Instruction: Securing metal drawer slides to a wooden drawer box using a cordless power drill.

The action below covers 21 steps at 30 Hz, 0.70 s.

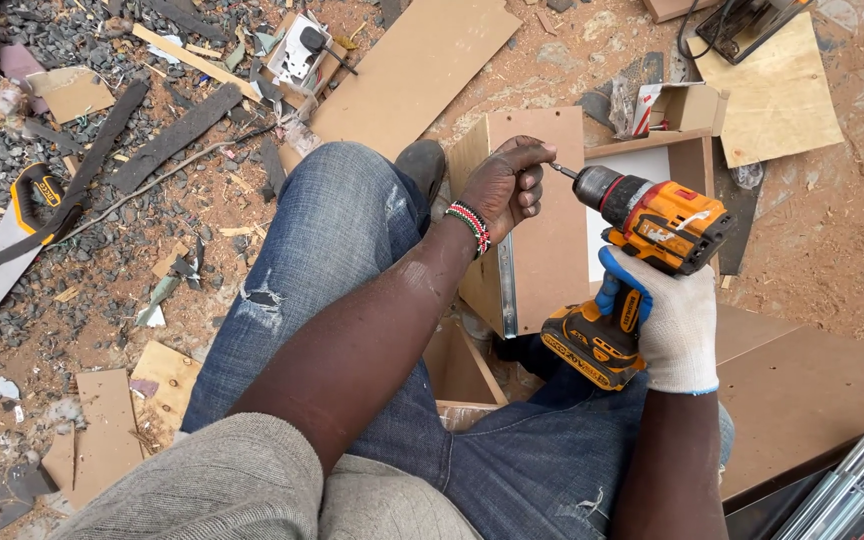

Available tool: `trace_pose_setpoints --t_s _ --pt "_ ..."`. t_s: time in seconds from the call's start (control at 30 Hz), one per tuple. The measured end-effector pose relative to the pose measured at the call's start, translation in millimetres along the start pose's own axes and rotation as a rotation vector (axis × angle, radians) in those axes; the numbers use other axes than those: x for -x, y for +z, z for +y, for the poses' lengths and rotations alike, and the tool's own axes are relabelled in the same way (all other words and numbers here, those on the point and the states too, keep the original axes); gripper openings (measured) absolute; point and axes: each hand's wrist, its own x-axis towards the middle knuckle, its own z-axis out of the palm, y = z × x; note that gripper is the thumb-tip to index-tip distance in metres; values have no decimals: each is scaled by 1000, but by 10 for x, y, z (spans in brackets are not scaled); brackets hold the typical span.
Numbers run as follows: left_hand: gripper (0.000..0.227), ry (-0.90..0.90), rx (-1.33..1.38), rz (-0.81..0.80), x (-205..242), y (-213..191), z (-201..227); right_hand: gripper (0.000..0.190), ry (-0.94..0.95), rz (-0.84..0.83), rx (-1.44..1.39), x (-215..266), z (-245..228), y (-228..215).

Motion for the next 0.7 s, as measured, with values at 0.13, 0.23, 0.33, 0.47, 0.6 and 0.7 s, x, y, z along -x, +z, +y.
trace_pose_setpoints --t_s 0.13,0.23,0.33,0.47,0.6,0.7 --pt "16 -10 -14 51 52 77 10 18 8 7 27 12 -13 55" --pt "20 -20 -37 72 104 137 14 18 1 6 2 15 10 75" --pt "24 -56 -52 85 126 168 -17 19 4 14 0 17 17 74" --pt "27 -79 -14 92 131 207 -26 19 -15 19 36 19 -27 95" --pt "31 -86 7 108 88 205 -32 19 2 27 25 37 -57 119" --pt "30 -77 21 127 66 208 -54 19 -2 33 45 65 -98 148"
